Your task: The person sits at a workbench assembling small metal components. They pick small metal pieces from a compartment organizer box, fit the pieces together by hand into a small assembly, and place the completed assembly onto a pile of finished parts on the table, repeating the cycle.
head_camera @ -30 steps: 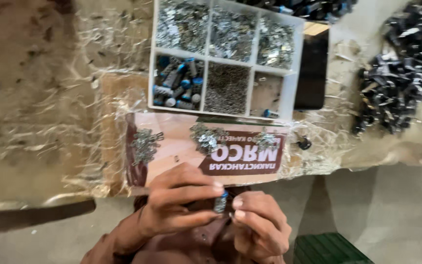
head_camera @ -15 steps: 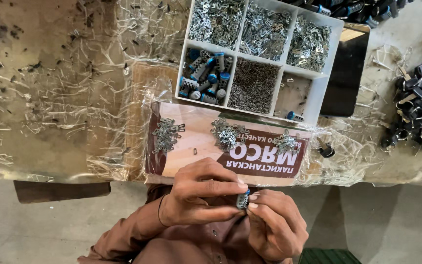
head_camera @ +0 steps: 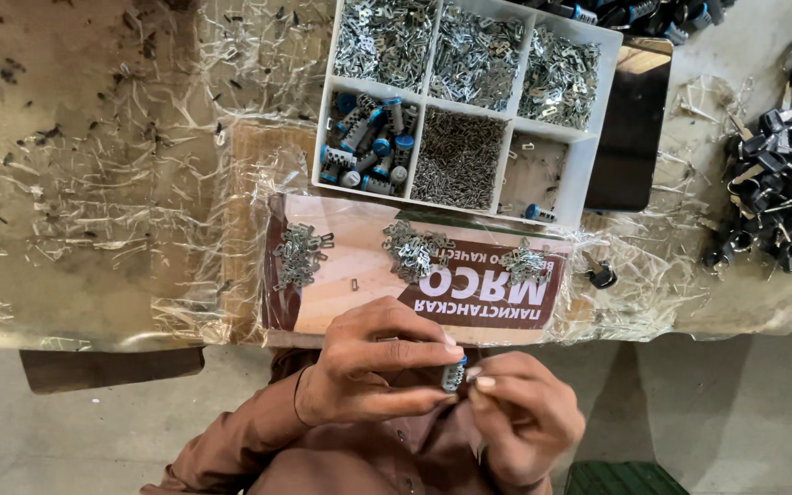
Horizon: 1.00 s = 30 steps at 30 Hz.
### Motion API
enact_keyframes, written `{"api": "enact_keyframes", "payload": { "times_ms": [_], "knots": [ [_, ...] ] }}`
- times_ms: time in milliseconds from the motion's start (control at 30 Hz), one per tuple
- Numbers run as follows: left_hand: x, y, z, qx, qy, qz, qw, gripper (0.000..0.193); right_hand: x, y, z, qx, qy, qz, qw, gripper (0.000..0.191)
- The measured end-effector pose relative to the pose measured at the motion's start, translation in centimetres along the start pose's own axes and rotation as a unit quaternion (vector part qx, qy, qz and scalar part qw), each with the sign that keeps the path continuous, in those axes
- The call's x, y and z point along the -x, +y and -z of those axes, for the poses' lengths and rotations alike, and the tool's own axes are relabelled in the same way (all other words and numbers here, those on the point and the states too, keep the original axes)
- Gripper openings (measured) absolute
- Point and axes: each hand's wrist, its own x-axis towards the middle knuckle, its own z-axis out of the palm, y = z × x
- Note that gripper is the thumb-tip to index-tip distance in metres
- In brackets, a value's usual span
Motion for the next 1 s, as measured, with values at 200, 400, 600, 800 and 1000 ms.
{"api": "enact_keyframes", "payload": {
  "times_ms": [200,400,600,800,1000],
  "knots": [
    [-0.1,0.2,-0.2,0.004,0.001,0.008,1.0,0.04,-0.3,-0.6,-1.0,0.08,0.004,0.081,0.993,0.014],
    [-0.2,0.3,-0.3,-0.011,-0.001,0.002,1.0,0.04,-0.9,-1.0,-0.8,0.126,0.003,0.136,0.983,0.028],
    [-0.2,0.1,-0.6,-0.053,0.004,-0.008,0.999,0.043,-0.7,-1.3,-0.9,0.211,0.025,0.151,0.965,0.038],
    [-0.1,0.3,-1.1,-0.083,0.024,-0.005,0.996,0.044,0.9,-0.7,-0.9,0.082,0.062,-0.005,0.995,0.041],
    [-0.7,0.2,-2.0,-0.07,0.014,-0.031,0.997,0.047,2.5,1.2,1.0,-0.08,0.073,-0.221,0.969,0.038]
  ]
}}
